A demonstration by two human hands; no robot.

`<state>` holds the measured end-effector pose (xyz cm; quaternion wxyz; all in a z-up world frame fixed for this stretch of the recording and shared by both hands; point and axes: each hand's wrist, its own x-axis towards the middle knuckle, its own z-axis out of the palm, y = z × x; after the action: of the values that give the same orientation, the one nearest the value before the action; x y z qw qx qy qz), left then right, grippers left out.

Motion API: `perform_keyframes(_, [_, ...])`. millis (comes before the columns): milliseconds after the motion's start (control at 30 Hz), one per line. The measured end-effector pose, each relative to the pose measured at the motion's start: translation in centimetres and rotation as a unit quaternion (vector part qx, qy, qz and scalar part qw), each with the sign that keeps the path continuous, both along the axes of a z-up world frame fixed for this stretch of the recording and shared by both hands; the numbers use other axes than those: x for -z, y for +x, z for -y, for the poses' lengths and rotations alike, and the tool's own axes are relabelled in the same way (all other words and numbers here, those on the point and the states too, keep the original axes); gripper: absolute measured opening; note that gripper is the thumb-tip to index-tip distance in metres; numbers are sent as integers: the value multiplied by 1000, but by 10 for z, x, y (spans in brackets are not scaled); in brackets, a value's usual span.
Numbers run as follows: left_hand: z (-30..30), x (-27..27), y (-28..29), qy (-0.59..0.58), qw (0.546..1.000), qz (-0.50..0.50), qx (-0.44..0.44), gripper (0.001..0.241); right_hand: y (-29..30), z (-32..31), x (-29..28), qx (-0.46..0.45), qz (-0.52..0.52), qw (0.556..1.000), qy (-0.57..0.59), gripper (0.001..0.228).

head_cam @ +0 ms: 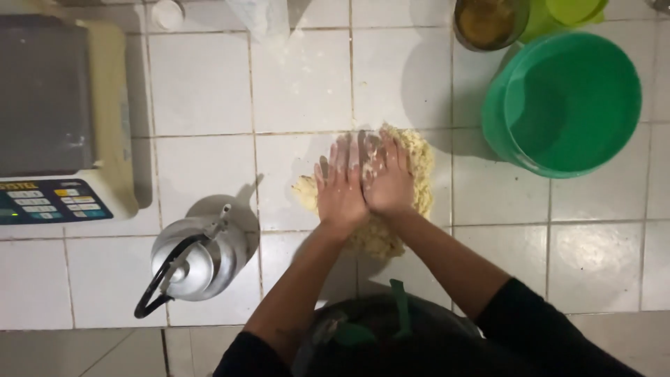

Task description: Knead dough on a tiled countertop until smooth.

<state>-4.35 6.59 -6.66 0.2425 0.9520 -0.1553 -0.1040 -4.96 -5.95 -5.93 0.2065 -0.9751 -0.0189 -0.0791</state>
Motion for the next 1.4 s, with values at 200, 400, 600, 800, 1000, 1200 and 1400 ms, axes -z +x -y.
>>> perform_keyframes(200, [-6, 15, 17, -90, 980, -145, -97, 72, 26, 27, 33, -6, -90, 990, 113, 61])
perform_keyframes(400, [-82, -70, 31, -86, 980, -160, -85, 47, 18, 133, 48, -97, -42, 909, 403, 46])
perform_keyframes(600, [-29, 21, -13, -184, 977, 14, -103, 53, -21, 67, 37, -104, 25, 940, 324, 52])
perform_keyframes(800, [3, 6, -17, -121, 969, 149, -155, 54, -24, 8, 11, 28, 60, 976, 207, 52])
perform_keyframes(1000, [13, 9, 27, -63, 974, 186, -114, 51, 21, 13, 33, 3, 164, 981, 108, 57])
perform_keyframes(1200, [6, -17, 35, -27, 996, 42, -72, 40, 29, 47, 30, 37, -55, 981, 184, 37])
perform_keyframes(1400, [-15, 35, 49, -88, 992, -93, -9, 43, 35, 45, -15, 10, -257, 962, 90, 28])
